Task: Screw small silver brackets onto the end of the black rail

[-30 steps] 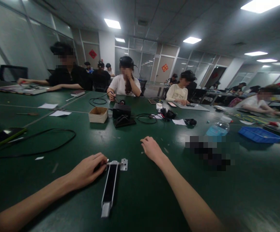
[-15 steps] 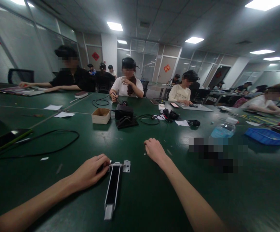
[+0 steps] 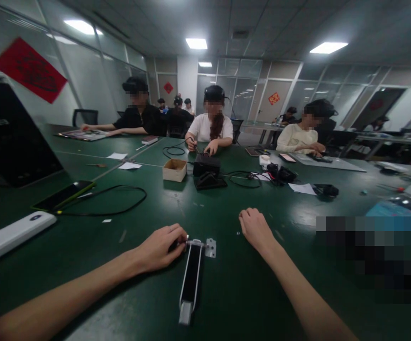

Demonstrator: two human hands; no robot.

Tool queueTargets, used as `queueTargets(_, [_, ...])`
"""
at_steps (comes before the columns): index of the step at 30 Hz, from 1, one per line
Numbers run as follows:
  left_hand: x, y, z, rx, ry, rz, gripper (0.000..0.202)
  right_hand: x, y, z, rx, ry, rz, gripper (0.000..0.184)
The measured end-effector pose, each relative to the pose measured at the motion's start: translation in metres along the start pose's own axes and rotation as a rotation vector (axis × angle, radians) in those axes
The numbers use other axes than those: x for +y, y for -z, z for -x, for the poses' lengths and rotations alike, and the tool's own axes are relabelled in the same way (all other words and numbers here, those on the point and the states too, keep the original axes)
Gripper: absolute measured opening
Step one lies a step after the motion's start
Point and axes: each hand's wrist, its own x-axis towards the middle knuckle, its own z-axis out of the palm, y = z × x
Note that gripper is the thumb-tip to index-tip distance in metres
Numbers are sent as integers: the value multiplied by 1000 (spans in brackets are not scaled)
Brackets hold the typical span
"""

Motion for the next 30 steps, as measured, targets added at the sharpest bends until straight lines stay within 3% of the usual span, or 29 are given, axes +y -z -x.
queueTargets(3, [4, 4, 1, 12, 25, -8, 14, -5, 6, 3, 87, 30, -48, 25])
queueTargets(6, [6, 7, 1, 56, 60, -10, 16, -20, 15, 8, 263, 147, -178, 23])
queueTargets(9, [7, 7, 1, 136, 56, 45, 18, -48, 21, 15, 452, 332, -331, 17])
queueTargets(11, [10, 7, 2, 175, 18, 115, 18, -72, 24, 21, 500, 445, -426, 13])
queueTargets(14, [17, 6, 3, 194, -66, 237, 16, -103, 27, 32, 447, 556, -531, 14])
queueTargets(17, [23, 6, 5, 196, -109, 318, 16, -119, 30, 40, 404, 579, -576, 15])
queueTargets(30, [23, 5, 3, 178, 57, 560, 19, -124, 21, 45, 433, 549, -650, 14])
